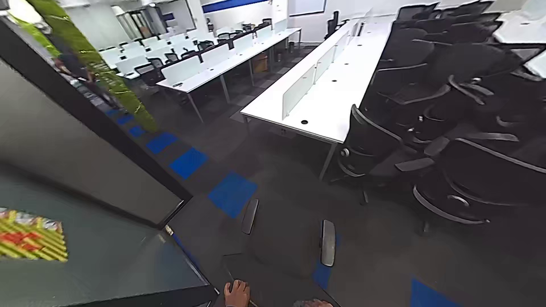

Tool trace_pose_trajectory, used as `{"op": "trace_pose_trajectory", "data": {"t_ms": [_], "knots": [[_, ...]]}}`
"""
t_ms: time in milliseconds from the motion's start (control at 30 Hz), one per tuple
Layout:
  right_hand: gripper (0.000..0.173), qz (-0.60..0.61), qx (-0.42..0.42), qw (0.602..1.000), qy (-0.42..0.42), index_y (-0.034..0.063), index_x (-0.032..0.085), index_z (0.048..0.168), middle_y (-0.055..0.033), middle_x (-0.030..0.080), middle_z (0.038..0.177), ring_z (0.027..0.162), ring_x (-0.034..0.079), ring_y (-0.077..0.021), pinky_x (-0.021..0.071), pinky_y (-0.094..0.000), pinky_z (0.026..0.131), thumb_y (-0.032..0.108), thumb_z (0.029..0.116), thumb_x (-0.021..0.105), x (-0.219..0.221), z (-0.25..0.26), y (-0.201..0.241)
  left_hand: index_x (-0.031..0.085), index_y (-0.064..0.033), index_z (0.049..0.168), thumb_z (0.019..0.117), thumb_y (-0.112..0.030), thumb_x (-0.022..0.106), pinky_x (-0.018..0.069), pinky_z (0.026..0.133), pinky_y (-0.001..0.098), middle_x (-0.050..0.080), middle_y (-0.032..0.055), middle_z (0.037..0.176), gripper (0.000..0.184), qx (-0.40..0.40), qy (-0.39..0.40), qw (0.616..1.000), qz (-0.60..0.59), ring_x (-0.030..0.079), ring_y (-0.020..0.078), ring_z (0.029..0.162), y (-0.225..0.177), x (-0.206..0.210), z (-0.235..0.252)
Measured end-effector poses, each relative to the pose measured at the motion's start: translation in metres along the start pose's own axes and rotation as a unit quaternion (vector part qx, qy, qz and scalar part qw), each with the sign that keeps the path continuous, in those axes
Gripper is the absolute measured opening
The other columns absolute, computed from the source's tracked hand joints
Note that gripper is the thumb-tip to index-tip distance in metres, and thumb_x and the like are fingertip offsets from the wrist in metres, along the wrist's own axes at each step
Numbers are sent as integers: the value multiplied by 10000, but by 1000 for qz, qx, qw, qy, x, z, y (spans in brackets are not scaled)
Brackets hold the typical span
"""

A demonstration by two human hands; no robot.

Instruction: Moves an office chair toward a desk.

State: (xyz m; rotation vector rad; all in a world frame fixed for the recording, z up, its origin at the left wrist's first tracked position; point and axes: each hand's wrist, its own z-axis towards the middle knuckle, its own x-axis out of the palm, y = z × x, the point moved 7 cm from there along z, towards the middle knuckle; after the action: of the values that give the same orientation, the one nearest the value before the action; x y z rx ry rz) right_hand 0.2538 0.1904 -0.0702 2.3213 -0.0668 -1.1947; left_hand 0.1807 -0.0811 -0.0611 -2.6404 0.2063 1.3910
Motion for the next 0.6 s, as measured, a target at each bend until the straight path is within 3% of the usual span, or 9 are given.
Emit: {"op": "trace_pose_trajectory", "data": {"t_ms": [67,133,300,400,533,600], "knots": [[484,-31,-39,999,-12,114,690,1301,-108,722,1291,1182,688,-347,564,-611,932,259,845,761,-5,9,-13,695,-174,1338,859,-140,716,168,1211,710,621,11,1462,480,-21,15,1000,3,438,313,1465,-2,-1,7],[491,-60,-64,996,-5,106,698,1273,-114,735,1242,1154,694,-346,570,-603,902,249,808,767,-11,19,-23,663,-225,1387,821,-184,761,130,1211,734,586,-7,1502,576,-28,20,999,-1,398,319,1491,-2,-1,15],[484,-115,-86,988,52,77,688,1241,-155,730,1212,1148,691,-366,556,-609,911,308,825,777,-48,57,-38,613,-292,1446,746,-245,857,150,1179,782,483,-30,1597,743,-41,9,997,-63,296,331,1551,1,-12,34],[536,-151,-75,981,100,99,665,1292,-143,714,1251,1187,670,-355,544,-606,946,340,825,769,-76,92,-47,641,-302,1413,706,-262,871,212,1140,799,519,-43,1561,745,-56,-15,995,-83,318,341,1533,7,-22,53],[555,-179,-76,977,84,125,677,1253,-124,725,1202,1153,683,-342,555,-613,916,384,776,791,-113,148,-49,640,-317,1407,702,-291,877,225,1117,821,509,-35,1566,744,-71,-47,992,-90,304,366,1534,30,-39,86],[546,-188,-78,976,78,140,682,1254,-113,726,1205,1146,687,-333,559,-613,910,388,778,786,-129,178,-40,630,-310,1417,681,-236,881,221,1116,822,492,-22,1578,781,-79,-48,991,-98,289,371,1538,48,-55,100]]}}
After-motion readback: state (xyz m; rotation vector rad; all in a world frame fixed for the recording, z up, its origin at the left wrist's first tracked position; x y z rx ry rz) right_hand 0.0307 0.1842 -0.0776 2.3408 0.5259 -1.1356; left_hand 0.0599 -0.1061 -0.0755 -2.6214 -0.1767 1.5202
